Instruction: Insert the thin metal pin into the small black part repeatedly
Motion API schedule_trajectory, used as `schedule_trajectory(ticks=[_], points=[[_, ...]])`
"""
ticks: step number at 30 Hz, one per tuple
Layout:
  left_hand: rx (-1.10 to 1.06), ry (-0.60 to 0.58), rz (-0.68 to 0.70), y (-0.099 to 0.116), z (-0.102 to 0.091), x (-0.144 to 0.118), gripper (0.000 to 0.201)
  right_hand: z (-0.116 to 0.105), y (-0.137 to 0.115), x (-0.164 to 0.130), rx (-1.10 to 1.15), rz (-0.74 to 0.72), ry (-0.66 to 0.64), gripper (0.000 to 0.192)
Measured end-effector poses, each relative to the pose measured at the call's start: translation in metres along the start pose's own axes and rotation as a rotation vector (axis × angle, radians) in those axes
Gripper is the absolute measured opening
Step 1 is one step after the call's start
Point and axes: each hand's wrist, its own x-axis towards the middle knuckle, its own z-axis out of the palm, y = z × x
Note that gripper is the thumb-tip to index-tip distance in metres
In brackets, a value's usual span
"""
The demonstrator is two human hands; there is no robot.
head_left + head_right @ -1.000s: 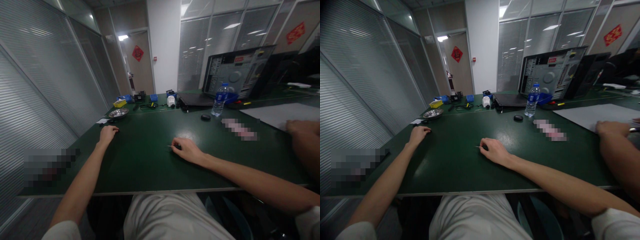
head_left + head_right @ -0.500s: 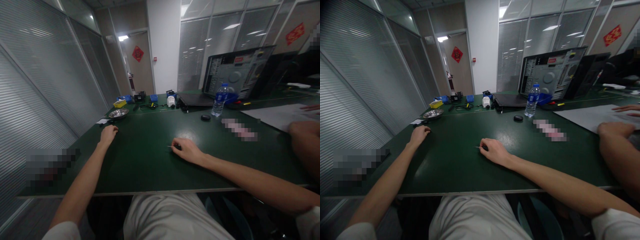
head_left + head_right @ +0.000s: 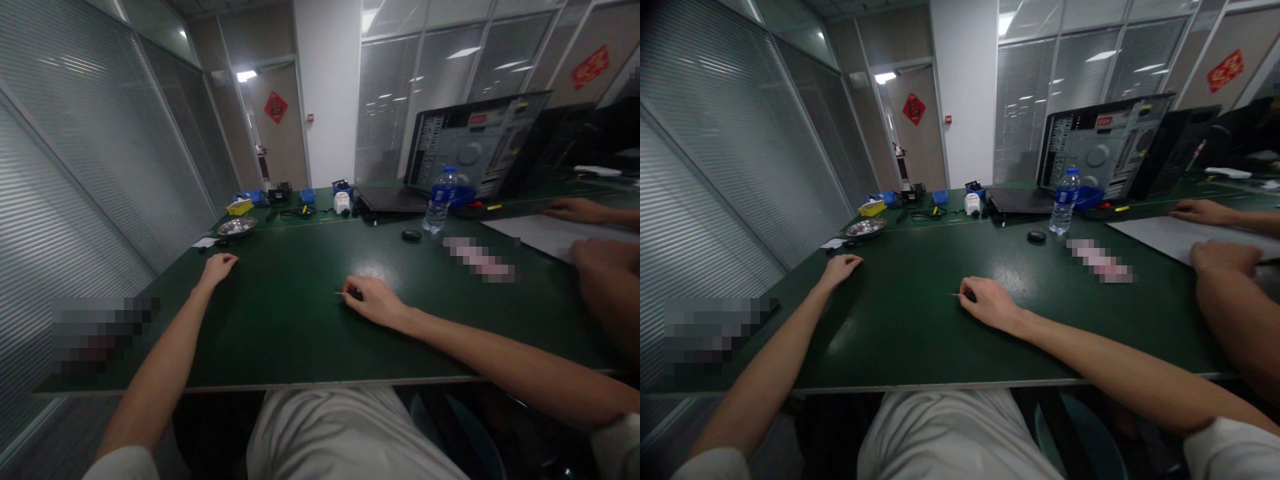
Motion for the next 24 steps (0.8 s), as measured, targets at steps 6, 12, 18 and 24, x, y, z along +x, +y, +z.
schedule_trajectory(ticks=[6,12,18,24], points=[[-0.175,-0.047,-0.102,-0.0082,0.0029,0.0027,0.034,-0.0001,0.0007,-0.0009,-0.001,-0.007,0.002,0.010],[-0.297,-0.077,-0.144,-0.0087,0.0035,0.0037,0.039,0.0009,0.0019,-0.0010,0.003,-0.018,0.010,0.010],[-0.347,-0.101,-0.166,-0.0051,0.0005,0.0019,0.041,0.0006,0.0024,-0.0007,0.000,-0.009,0.010,0.010],[-0.371,-0.085,-0.183,-0.0027,0.0010,0.0004,0.041,0.0014,0.0023,0.0002,-0.014,-0.005,-0.001,0.010]])
